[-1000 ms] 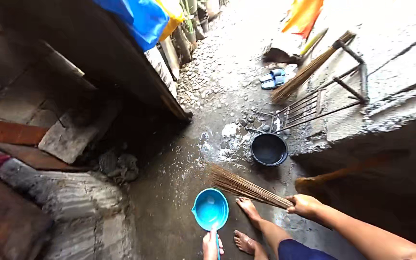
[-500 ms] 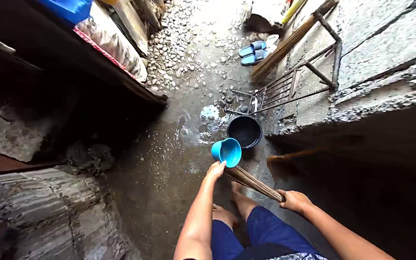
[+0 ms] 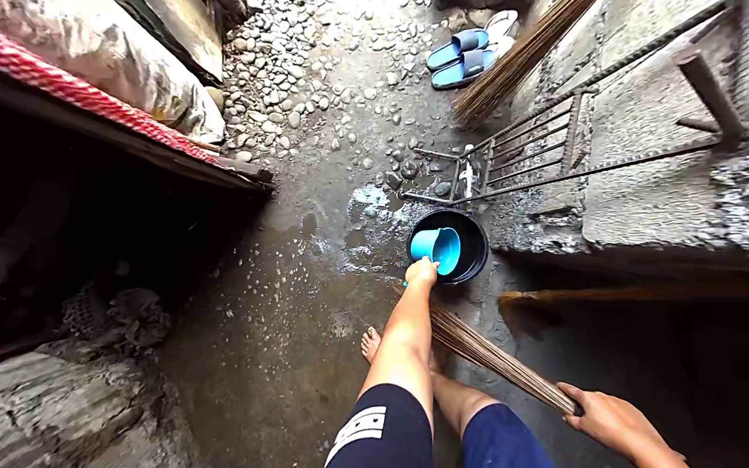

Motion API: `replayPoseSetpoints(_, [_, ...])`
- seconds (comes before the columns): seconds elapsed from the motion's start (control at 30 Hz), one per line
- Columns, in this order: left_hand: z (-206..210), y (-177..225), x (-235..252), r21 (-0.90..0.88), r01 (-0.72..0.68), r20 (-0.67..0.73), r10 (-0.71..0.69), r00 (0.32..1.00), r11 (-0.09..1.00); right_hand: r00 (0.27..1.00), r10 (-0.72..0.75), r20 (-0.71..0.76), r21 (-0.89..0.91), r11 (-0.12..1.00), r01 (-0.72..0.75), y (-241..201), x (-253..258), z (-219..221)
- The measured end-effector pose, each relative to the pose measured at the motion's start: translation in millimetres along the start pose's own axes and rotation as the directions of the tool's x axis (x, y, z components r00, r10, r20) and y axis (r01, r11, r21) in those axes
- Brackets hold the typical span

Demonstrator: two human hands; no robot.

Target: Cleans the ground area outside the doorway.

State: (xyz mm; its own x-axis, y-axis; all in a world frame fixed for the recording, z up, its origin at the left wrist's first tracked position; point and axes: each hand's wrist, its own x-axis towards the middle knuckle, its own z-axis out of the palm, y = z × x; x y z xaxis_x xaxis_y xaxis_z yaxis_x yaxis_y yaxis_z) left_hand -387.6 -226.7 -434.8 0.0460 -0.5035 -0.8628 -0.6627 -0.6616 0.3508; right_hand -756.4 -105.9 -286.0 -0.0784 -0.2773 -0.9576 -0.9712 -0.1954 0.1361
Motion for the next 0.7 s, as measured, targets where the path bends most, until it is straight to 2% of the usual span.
replayPoseSetpoints(0.13, [10.3, 8.1, 34.8, 0.043, 0.029, -0.014, -0.028, 1.0, 0.999, 0.999, 0.032, 0.011, 0.016, 0.999, -0.032, 8.4, 4.6, 10.5])
replayPoseSetpoints(0.37, [28.6, 13.1, 64.2, 0.159, -0.014, -0.096, 0.03, 0.995, 0.987, 0.999, 0.047, 0.022, 0.039, 0.998, -0.047, 17.3, 10.1, 25.1])
replayPoseSetpoints(0.47, [33.8, 9.8, 68.2, 0.148, -0.052, -0.026, 0.056, 0.998, 0.988, 0.998, 0.059, 0.01, 0.038, 0.998, -0.059, 16.6, 9.5, 24.9])
replayPoseSetpoints(0.57, [30.5, -5.0, 70.3, -0.085, -0.09, 0.058, 0.095, 0.994, 0.992, 0.997, 0.074, 0.005, 0.047, 0.996, -0.075, 17.7, 10.7, 26.6])
replayPoseSetpoints(0.7, [32.4, -36.9, 54.5, -0.427, -0.156, 0.004, 0.174, 0.985, 0.891, 0.995, 0.093, 0.02, 0.074, 0.993, -0.094, 9.7, 2.8, 27.5])
